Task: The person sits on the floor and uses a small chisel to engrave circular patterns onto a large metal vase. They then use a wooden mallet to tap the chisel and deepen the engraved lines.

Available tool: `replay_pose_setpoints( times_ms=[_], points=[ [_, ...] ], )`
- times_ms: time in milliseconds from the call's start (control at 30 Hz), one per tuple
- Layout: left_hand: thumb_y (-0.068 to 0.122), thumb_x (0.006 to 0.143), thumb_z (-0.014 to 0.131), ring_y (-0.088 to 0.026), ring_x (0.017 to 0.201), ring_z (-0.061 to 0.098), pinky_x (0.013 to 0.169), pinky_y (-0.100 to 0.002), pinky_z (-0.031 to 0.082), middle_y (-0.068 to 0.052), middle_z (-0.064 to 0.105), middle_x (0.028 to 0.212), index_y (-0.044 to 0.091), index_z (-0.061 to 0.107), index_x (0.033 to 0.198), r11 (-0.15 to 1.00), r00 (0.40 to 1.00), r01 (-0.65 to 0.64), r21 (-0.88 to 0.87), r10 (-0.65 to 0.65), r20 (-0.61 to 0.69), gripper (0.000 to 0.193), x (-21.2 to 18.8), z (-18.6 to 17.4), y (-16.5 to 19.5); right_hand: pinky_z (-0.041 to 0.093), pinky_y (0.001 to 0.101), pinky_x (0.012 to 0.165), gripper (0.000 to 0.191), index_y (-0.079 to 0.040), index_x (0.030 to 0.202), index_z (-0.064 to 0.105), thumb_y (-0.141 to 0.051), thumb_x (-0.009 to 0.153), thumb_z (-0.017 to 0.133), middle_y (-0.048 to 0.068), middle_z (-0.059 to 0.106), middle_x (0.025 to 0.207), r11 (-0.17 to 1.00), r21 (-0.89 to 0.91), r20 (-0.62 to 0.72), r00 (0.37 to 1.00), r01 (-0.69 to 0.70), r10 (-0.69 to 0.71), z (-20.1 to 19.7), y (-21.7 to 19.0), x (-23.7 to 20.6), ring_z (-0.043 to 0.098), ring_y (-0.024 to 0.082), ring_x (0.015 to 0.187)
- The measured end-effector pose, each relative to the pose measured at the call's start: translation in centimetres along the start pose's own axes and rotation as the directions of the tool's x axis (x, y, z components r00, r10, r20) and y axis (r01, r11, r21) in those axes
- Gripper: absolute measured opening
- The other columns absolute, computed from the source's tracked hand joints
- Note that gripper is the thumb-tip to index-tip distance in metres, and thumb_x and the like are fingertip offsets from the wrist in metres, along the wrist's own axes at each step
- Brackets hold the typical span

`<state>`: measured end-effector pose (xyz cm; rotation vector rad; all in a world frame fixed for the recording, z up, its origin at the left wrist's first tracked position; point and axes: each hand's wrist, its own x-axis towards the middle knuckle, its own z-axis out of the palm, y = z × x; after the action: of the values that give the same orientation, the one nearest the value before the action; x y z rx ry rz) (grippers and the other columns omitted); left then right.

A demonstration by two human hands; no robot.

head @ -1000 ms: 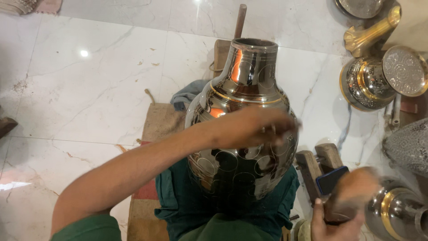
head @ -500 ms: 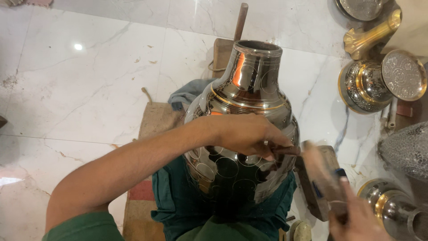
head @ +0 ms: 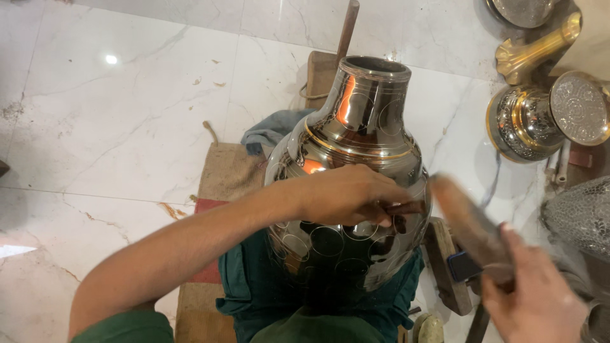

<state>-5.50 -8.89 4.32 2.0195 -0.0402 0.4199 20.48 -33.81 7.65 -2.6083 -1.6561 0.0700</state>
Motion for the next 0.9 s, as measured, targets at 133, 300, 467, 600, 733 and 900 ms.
replay_pose_setpoints(
  times_ms=[133,300,467,600,733,900],
  points=[
    [0.012,0.093,0.073,-0.032,0.099,0.073,0.083,-0.044,0.056,-0.014,0.072,0.107,0.004,0.062,0.129,1.000,0.983,0.028,-0.007,-0.029,-0.183,0.038,-1.1,1.0,0.5,0.063,0.0367,0.076,0.082,-0.019,0.151,0.046,-0.019,0.079,0.084,0.008,0.072,0.107,0.985,-0.127,0.139,0.985,0.120,-0.102,-4.1,-1.1,3.2,0.076,0.025,0.087],
    [0.009,0.094,0.073,-0.031,0.101,0.074,0.084,-0.039,0.060,-0.014,0.071,0.115,0.004,0.062,0.128,0.994,0.893,0.097,-0.047,-0.108,-0.438,0.037,-2.5,3.0,1.5,0.059,0.0382,0.073,0.082,-0.019,0.154,0.045,-0.010,0.079,0.078,0.012,0.067,0.099,0.962,-0.005,0.011,0.962,0.272,-0.272,-7.2,-4.4,6.7,0.071,0.027,0.082],
    [0.010,0.092,0.075,-0.028,0.086,0.074,0.074,-0.038,0.059,-0.013,0.071,0.104,0.003,0.062,0.127,0.942,0.724,0.295,-0.158,-0.329,-0.606,0.037,-3.2,5.1,2.9,0.056,0.0392,0.061,0.076,-0.016,0.150,0.056,0.002,0.078,0.074,0.010,0.065,0.087,0.993,0.062,0.129,0.986,0.099,-0.106,-9.1,-7.6,10.0,0.070,0.025,0.070],
    [0.007,0.095,0.074,-0.029,0.094,0.073,0.079,-0.037,0.059,-0.013,0.070,0.105,0.001,0.061,0.126,0.970,0.614,0.235,-0.062,-0.198,-0.764,0.034,-3.6,6.7,3.5,0.055,0.0345,0.063,0.085,-0.029,0.152,0.055,-0.007,0.073,0.076,0.005,0.060,0.084,0.723,-0.404,0.138,0.818,0.561,-0.558,-10.7,-8.8,9.9,0.063,0.021,0.065],
    [0.007,0.097,0.072,-0.025,0.087,0.074,0.073,-0.036,0.059,-0.014,0.070,0.102,0.001,0.062,0.120,0.937,0.485,0.304,-0.172,-0.308,-0.818,0.026,-3.7,8.6,3.9,0.052,0.0305,0.059,0.073,-0.034,0.157,0.044,-0.014,0.092,0.070,0.003,0.057,0.083,0.550,-0.551,0.306,0.765,0.628,-0.567,-11.5,-11.0,10.2,0.058,0.016,0.064],
    [0.006,0.098,0.071,-0.021,0.087,0.076,0.075,-0.033,0.062,-0.012,0.073,0.098,0.000,0.058,0.116,0.911,0.296,0.265,-0.317,-0.390,-0.872,0.023,-3.4,10.8,4.0,0.049,0.0328,0.057,0.077,-0.030,0.154,0.051,-0.023,0.079,0.068,0.001,0.053,0.078,0.476,-0.523,0.180,0.637,0.707,-0.749,-12.8,-14.4,9.5,0.058,0.016,0.063]
  ],
)
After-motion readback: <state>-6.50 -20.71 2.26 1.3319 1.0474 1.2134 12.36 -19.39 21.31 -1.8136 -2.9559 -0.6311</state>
